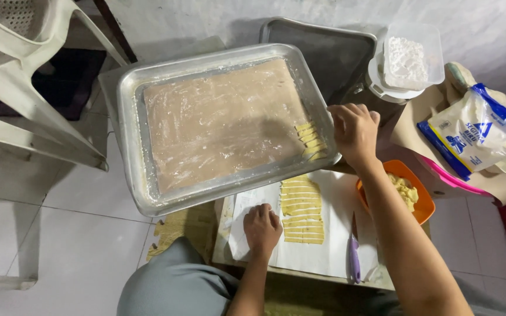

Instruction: Picking up thin strips of dough from a cutting board and arranging them neatly on a metal baking tray.

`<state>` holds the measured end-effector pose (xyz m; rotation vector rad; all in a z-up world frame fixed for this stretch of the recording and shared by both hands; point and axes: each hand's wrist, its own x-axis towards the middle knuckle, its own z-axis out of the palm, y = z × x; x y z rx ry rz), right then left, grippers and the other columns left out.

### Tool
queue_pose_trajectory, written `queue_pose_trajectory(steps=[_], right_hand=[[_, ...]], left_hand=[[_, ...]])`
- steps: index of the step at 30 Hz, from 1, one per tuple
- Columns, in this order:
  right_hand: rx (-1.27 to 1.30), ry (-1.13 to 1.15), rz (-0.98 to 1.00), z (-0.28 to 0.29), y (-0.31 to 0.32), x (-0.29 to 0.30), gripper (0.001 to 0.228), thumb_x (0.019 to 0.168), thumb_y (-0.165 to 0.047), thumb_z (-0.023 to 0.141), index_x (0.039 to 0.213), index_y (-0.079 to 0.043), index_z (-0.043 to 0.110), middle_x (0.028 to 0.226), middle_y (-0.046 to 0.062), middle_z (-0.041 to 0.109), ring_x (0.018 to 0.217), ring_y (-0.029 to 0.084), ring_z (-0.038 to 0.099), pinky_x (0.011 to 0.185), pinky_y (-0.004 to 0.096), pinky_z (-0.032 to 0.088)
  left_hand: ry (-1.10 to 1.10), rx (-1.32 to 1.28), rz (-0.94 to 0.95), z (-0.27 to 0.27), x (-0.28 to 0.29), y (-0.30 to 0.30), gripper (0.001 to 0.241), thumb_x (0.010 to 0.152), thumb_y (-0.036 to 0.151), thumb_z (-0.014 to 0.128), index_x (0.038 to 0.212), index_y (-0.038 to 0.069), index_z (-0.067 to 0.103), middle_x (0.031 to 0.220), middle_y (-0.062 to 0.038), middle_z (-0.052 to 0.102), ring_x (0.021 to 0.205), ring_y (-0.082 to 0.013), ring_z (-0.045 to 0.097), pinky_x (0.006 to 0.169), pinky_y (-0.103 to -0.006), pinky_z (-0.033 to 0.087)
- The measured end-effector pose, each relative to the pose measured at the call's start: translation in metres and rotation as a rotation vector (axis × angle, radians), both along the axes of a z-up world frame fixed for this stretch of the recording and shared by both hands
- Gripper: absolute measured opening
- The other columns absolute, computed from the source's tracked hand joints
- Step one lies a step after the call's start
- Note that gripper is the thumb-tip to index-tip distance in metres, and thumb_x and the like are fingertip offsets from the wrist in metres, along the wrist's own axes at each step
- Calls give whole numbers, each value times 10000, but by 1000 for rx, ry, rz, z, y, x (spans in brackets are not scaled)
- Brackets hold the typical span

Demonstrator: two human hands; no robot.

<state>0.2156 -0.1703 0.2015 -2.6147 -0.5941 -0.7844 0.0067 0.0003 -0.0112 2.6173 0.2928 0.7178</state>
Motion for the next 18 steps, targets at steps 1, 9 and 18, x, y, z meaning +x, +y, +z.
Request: queue_pose_trajectory(steps=[1, 9, 18], right_hand=[[-2, 3, -2, -4, -7, -15, 179, 998, -155, 668, 1087, -278, 762, 906, -62, 698, 915, 178, 644, 867, 363, 383], [572, 309, -233, -116, -24, -195, 83, 921, -110, 736, 988, -142, 773, 749, 92, 730, 675, 246, 714, 657, 354, 533], [208, 531, -624, -184, -21, -275, 258, 866, -277, 773, 1079, -132, 794, 1090, 31, 703, 951, 198, 654, 772, 358, 580]], left_hand=[[3, -2, -2, -1, 1, 1, 55, 862, 217, 603, 897, 185, 631, 687, 1, 592, 645, -220, 646, 594, -356, 515], [11, 12, -20, 1, 1, 2, 89, 874, 230, 569, 902, 180, 637, 681, 8, 594, 645, -218, 650, 590, -358, 517], [-45, -88, -70, 4, -6, 0, 186, 803, 88, 655, 980, 119, 605, 825, -56, 652, 736, -283, 608, 727, -409, 495]])
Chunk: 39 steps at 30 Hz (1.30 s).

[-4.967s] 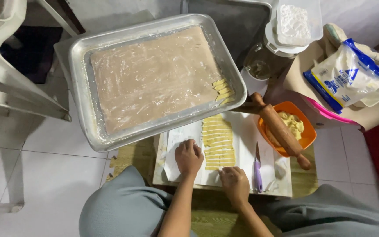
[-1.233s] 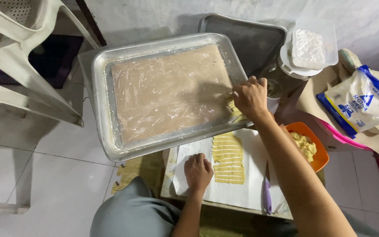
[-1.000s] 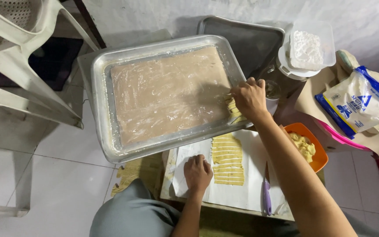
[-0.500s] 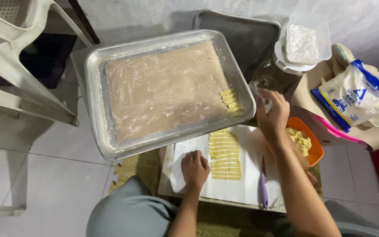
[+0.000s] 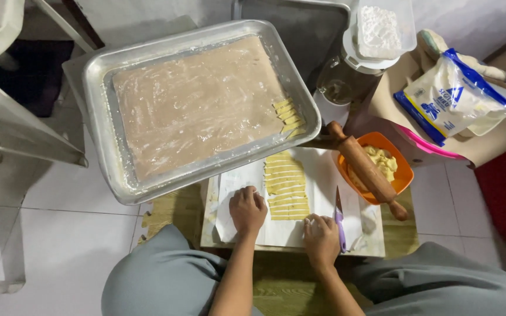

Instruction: Picking up thin strips of dough from a cutting board and arranging them neatly on a metal baking tray.

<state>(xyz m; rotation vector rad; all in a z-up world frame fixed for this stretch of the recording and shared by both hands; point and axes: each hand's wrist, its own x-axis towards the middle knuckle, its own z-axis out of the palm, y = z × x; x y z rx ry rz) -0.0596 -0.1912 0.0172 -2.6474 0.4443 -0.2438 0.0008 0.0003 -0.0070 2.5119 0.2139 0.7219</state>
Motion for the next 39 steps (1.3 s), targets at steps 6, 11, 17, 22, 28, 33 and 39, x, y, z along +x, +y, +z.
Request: queue_pose_trajectory(steps=[6, 11, 17, 22, 28, 33, 39], right_hand=[[12, -43, -28, -11, 6, -1, 174, 902, -292, 743, 1013, -188, 825, 1103, 23, 660, 904, 178, 617, 680, 326, 577], [88, 8, -190, -39, 11, 9, 182, 900, -332, 769, 964, -168, 815, 1097, 43, 643, 1024, 215, 582, 863, 385, 527], [115, 135, -308, -64, 14, 20, 247, 935, -392, 729, 1036, -169, 754, 1136, 70, 556, 1127, 258, 497, 1025, 520, 386], [100, 81, -231, -61, 16, 15, 216, 976, -318, 685, 1067, -126, 725, 1121, 71, 595, 1101, 265, 512, 1006, 496, 380], [393, -119, 44, -4, 28, 6, 155, 978, -138, 663, 1086, -25, 662, 916, 96, 743, 762, 167, 708, 648, 279, 585], [440, -188, 102, 24, 32, 11, 162, 968, -107, 672, 1103, -20, 651, 952, 95, 746, 808, 174, 704, 590, 275, 533], [600, -303, 186, 57, 25, 28, 151, 967, -87, 676, 1096, -21, 637, 917, 92, 747, 781, 155, 697, 681, 267, 577]], left_hand=[[20, -46, -3, -3, -2, 1, 201, 813, 98, 664, 1010, 113, 630, 853, -62, 662, 736, -277, 611, 742, -397, 495], [33, -42, -12, -4, -2, 1, 202, 811, 97, 668, 1004, 116, 612, 854, -70, 651, 755, -285, 610, 743, -413, 492], [11, -27, -4, -1, 0, 1, 190, 807, 98, 659, 991, 110, 618, 826, -60, 657, 733, -275, 611, 713, -398, 493], [23, -14, 7, 0, 2, 1, 167, 828, 104, 655, 990, 113, 618, 833, -61, 649, 723, -263, 599, 731, -389, 488], [-14, -11, 1, 4, -1, 0, 184, 805, 64, 660, 964, 118, 587, 795, -43, 642, 726, -253, 601, 728, -384, 489], [-24, -24, 3, 9, -1, 0, 157, 811, 67, 656, 950, 110, 596, 786, -59, 639, 704, -267, 593, 711, -391, 493], [5, -48, 15, 2, 0, -1, 135, 834, 102, 639, 962, 122, 599, 803, -60, 631, 724, -267, 590, 710, -395, 485]])
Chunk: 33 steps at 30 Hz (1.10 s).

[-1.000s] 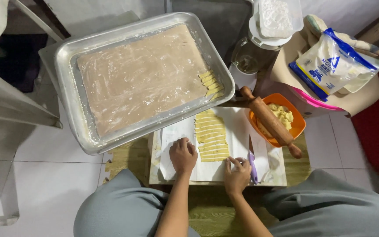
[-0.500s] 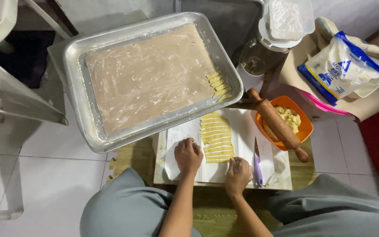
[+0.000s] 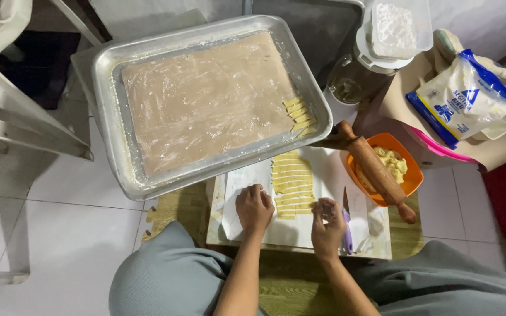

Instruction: Picking up thin strips of dough from a cutting board and arranging them neatly on a metal baking tray.

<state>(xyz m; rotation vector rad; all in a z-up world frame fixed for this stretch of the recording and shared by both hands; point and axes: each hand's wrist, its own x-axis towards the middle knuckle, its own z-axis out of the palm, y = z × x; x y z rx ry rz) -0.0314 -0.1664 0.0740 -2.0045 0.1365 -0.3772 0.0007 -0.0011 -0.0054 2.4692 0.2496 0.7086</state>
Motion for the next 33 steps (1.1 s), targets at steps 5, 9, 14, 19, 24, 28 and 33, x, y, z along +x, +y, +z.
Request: queue_pose_trajectory(steps=[5, 9, 14, 19, 24, 28, 33], right_hand=[[231, -106, 10, 57, -2, 53, 110, 1026, -24, 627, 1134, -43, 635, 919, 94, 706, 862, 187, 689, 825, 349, 562], [212, -244, 156, 116, 9, 113, 171, 1032, -37, 664, 1184, 23, 615, 925, 126, 646, 865, 196, 633, 825, 329, 528], [125, -156, 215, 107, 24, 206, 243, 934, -87, 760, 1158, -75, 668, 859, 65, 695, 761, 111, 596, 670, 264, 501], [26, -99, 255, 82, 55, 272, 195, 826, -172, 799, 1008, -170, 729, 763, -14, 734, 636, 36, 562, 570, 199, 457], [39, 91, 239, 67, 56, 295, 249, 816, -196, 756, 1062, -162, 747, 853, -3, 754, 747, 84, 679, 678, 267, 557], [-144, 59, 188, 54, 50, 305, 229, 792, -233, 773, 1017, -197, 753, 816, 25, 759, 789, 216, 740, 716, 390, 559], [-187, 85, 157, 73, 49, 297, 229, 798, -207, 761, 1025, -180, 749, 870, 56, 768, 821, 247, 744, 722, 392, 563]], left_hand=[[-8, 86, 18, 2, 1, 3, 69, 854, 189, 601, 879, 156, 656, 671, -21, 606, 624, -246, 640, 578, -371, 503], [-9, 88, 3, 12, 2, 4, 75, 859, 169, 602, 895, 148, 664, 672, -25, 619, 625, -253, 649, 585, -375, 506], [-1, 100, 22, 6, 3, 3, 59, 853, 180, 612, 884, 156, 656, 668, -23, 617, 621, -248, 653, 579, -371, 513], [8, 120, 32, 5, 7, 3, 55, 852, 201, 594, 869, 167, 634, 657, -10, 593, 609, -231, 639, 568, -365, 510], [12, 115, 43, -4, 7, 0, 54, 848, 214, 600, 865, 170, 626, 666, -19, 598, 621, -249, 647, 565, -393, 509], [12, 133, 50, -1, 7, 1, 64, 846, 229, 597, 851, 169, 618, 663, -24, 584, 624, -251, 635, 568, -403, 511], [27, 108, 24, -6, 9, 1, 58, 858, 214, 585, 856, 167, 618, 664, -16, 584, 634, -246, 638, 580, -394, 517]])
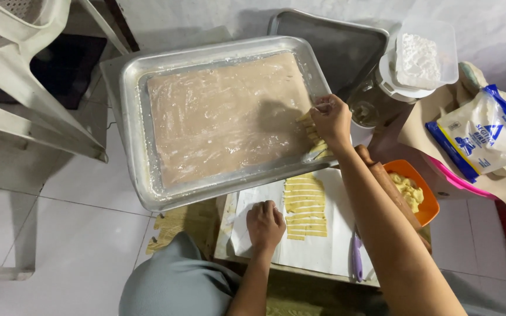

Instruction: Picking up thin strips of dough from a cutting board and arranging them neatly on a metal baking tray.

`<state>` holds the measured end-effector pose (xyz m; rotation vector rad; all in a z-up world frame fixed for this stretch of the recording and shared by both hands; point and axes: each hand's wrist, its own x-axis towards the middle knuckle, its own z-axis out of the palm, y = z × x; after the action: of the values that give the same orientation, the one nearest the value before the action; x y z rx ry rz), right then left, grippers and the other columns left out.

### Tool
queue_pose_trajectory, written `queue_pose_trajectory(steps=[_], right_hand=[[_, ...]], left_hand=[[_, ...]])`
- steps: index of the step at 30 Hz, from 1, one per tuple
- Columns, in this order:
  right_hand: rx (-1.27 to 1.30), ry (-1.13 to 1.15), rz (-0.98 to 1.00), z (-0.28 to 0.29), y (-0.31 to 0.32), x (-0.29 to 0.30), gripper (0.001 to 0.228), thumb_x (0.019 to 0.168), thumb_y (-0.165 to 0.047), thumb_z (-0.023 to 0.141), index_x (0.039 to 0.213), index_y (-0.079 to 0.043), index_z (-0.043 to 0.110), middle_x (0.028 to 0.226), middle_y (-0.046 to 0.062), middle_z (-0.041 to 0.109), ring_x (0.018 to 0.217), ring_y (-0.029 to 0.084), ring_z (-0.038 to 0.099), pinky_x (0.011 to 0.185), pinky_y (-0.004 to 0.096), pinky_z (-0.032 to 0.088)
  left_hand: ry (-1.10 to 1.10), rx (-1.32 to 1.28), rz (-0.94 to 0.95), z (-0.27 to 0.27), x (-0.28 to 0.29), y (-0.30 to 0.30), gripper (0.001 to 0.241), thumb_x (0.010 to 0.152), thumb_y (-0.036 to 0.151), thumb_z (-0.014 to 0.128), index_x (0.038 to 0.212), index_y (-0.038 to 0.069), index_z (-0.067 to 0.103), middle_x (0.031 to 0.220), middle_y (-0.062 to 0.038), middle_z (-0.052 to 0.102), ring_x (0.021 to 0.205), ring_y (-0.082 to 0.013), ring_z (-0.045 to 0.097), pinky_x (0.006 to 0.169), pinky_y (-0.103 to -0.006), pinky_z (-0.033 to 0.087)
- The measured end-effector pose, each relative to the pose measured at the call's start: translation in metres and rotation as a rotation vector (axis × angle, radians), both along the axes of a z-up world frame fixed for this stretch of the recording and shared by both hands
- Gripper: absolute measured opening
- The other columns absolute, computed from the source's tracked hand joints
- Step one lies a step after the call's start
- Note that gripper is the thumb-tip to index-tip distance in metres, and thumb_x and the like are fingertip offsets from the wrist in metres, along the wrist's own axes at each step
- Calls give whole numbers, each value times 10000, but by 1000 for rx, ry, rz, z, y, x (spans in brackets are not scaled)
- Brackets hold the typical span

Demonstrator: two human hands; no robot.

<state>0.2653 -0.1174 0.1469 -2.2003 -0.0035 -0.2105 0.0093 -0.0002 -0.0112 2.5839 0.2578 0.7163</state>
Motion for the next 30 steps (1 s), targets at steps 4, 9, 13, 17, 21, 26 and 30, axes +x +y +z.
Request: queue_pose_trajectory(steps=[4, 9, 13, 17, 21, 26, 30], right_hand=[[-30, 10, -12, 3, 0, -2, 222, 782, -209, 760, 1003, -197, 739, 847, 16, 760, 785, 197, 733, 721, 374, 561], [-119, 5, 10, 7, 1, 0, 243, 786, -173, 749, 1028, -168, 738, 858, 66, 767, 812, 285, 754, 718, 420, 584], [-267, 69, -8, 16, 5, -1, 261, 815, -235, 731, 1076, -233, 743, 965, 57, 772, 932, 339, 740, 813, 486, 585], [-458, 32, 35, 13, 5, 2, 252, 851, -264, 713, 1101, -245, 740, 1000, 81, 773, 943, 376, 738, 830, 513, 593], [-564, 0, 71, 9, 3, 4, 244, 855, -319, 695, 1093, -287, 739, 959, 66, 776, 895, 375, 748, 802, 507, 602], [-709, -43, 91, 2, 3, 11, 176, 869, -347, 685, 1019, -291, 760, 868, 81, 770, 810, 373, 757, 734, 490, 616], [-801, -70, 78, -1, 6, 12, 183, 896, -332, 647, 1022, -302, 776, 822, 79, 766, 754, 355, 764, 699, 460, 625]], left_hand=[[-3, -20, -21, 5, -3, 0, 43, 862, 193, 582, 863, 163, 614, 664, -18, 590, 634, -248, 645, 580, -395, 520], [-35, -11, -12, 1, 0, 0, 36, 838, 186, 597, 861, 160, 606, 646, -19, 569, 614, -254, 632, 564, -400, 511], [-29, 3, -15, 3, 0, 1, 29, 841, 182, 599, 864, 166, 608, 651, -12, 578, 612, -243, 636, 564, -389, 516], [-30, 2, -9, 5, -1, 0, 37, 849, 189, 590, 854, 161, 614, 648, -18, 578, 611, -251, 637, 560, -399, 512], [-25, 4, -12, 4, 0, 1, 40, 853, 188, 585, 854, 162, 616, 650, -20, 580, 609, -251, 635, 563, -394, 509], [-18, 2, -15, 6, 1, 2, 38, 858, 188, 581, 860, 162, 610, 655, -18, 582, 614, -247, 641, 565, -391, 513], [4, 1, -18, 12, -1, 2, 52, 873, 196, 581, 865, 159, 616, 664, -22, 592, 624, -251, 647, 573, -390, 517]])
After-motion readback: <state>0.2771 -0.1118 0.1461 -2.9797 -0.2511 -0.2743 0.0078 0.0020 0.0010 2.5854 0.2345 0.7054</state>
